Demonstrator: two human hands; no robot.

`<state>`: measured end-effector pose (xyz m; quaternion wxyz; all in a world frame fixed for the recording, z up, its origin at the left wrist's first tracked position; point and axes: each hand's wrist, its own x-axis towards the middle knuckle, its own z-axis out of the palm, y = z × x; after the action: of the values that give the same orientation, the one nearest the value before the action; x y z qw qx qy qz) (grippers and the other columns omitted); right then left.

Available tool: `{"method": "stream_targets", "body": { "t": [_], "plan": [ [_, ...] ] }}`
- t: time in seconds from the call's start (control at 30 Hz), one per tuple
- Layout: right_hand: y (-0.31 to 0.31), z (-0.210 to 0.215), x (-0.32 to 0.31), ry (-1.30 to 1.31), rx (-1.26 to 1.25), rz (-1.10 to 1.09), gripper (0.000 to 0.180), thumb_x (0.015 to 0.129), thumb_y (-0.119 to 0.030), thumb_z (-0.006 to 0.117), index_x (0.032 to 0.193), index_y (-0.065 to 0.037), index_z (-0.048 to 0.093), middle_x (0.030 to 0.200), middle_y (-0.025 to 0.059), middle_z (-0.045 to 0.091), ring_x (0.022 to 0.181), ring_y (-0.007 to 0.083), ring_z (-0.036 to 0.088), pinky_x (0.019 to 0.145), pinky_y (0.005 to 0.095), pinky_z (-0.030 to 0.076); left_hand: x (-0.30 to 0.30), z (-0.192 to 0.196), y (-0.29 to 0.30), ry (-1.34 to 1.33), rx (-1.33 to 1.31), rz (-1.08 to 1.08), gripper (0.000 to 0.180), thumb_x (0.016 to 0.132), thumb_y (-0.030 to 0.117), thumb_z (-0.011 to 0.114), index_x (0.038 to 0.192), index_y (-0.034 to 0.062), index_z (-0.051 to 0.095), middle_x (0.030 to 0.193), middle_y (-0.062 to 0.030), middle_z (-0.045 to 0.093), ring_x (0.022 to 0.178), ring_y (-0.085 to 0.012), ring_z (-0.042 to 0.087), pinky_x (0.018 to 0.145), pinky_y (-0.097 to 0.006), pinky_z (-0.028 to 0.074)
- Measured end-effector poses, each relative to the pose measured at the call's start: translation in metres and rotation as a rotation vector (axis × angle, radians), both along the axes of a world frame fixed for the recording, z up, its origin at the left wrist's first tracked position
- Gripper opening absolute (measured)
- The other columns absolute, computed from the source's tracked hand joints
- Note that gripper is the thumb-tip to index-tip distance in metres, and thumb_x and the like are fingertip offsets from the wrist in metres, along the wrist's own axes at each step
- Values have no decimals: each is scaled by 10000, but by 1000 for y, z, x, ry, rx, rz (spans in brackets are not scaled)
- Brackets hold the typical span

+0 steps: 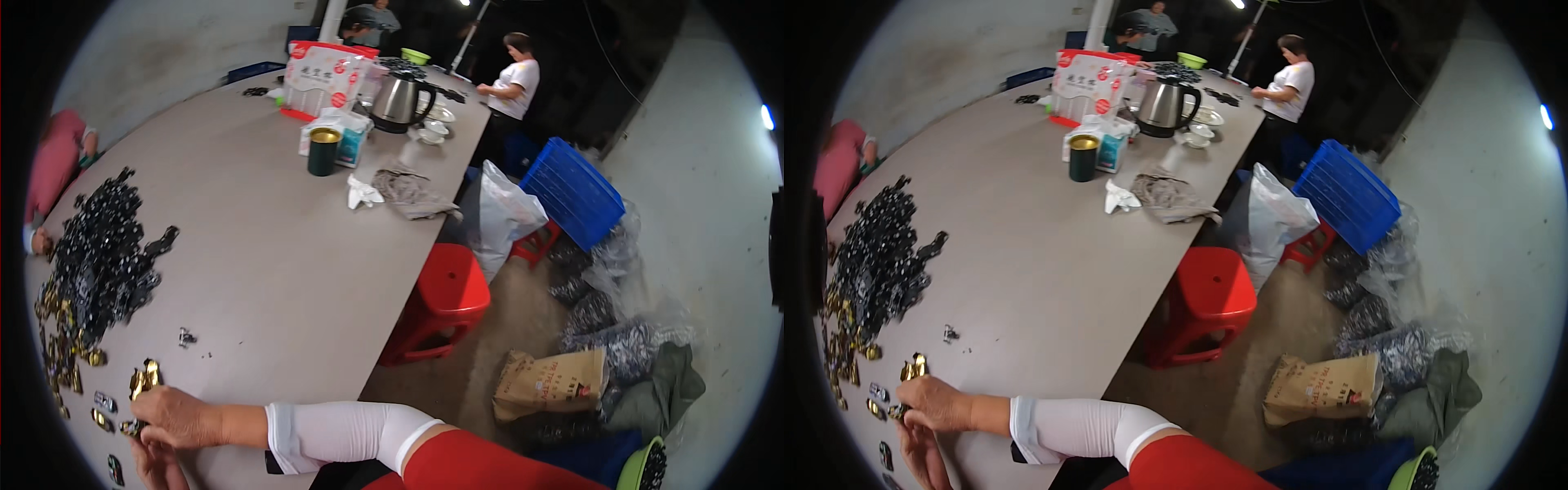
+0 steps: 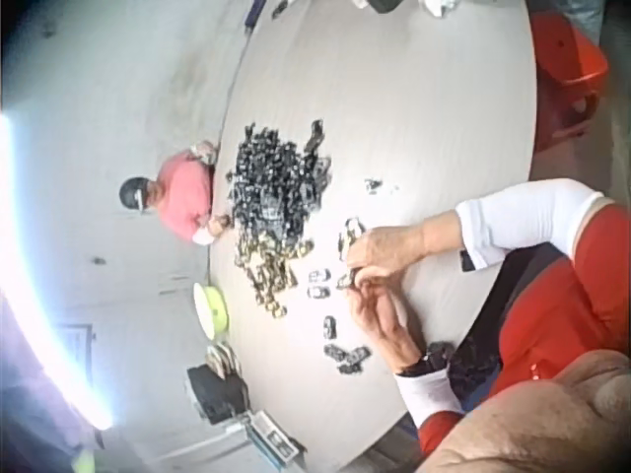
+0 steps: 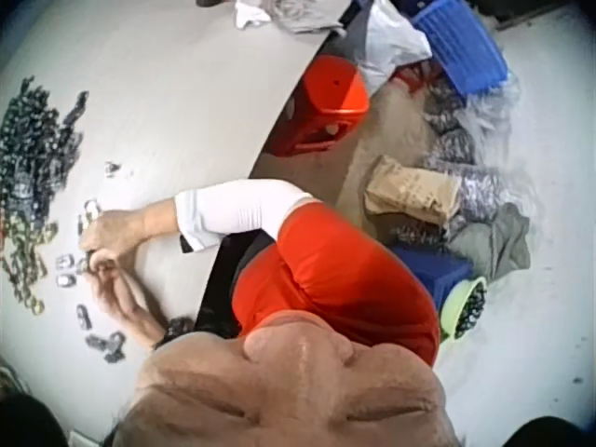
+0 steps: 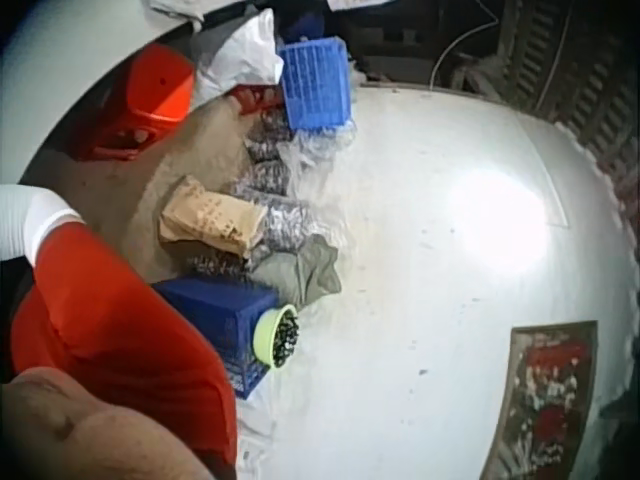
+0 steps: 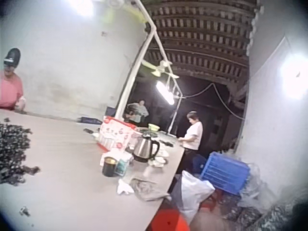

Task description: The person assembles small toy cars by hand at a table. They pick up a black chassis and a gold body, fit them together, and place the completed unit on the table. The process is repeated with multiple units from piles of parts.

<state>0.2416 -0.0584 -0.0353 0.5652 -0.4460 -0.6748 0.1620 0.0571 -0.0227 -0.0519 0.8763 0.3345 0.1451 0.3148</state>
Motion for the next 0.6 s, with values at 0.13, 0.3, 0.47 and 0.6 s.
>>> {"method": "stream_targets", "body": {
  "t": [0.13,0.3,0.47,0.6],
  "plan": [
    [-7,3,1,64,6,-14,273,713,-173,676,767,14,484,732,179,544,745,360,571,663,437,442,-17,-45,39,10,-46,122,327,949,153,542,1214,-37,520,1169,-134,583,1056,-209,548,909,-321,436],
    [-4,12,9,601,-549,228,342,865,-347,607,823,-17,528,621,125,562,519,222,564,442,326,436,7,8,9,197,326,286,280,960,134,525,1193,-19,548,1168,-133,584,1076,-231,544,947,-352,426],
    [-2,8,9,936,-731,398,310,930,-331,518,882,-28,562,625,73,571,380,116,510,304,243,418,23,30,-11,589,654,338,310,959,98,506,1245,-20,503,1158,-150,583,1078,-267,546,962,-378,430],
    [6,4,6,921,-594,228,217,917,-209,523,909,5,557,678,67,576,406,101,511,311,234,414,35,58,-25,415,396,388,328,955,141,500,1171,-105,524,1108,-189,603,1027,-263,584,925,-355,473]
  ]
}}
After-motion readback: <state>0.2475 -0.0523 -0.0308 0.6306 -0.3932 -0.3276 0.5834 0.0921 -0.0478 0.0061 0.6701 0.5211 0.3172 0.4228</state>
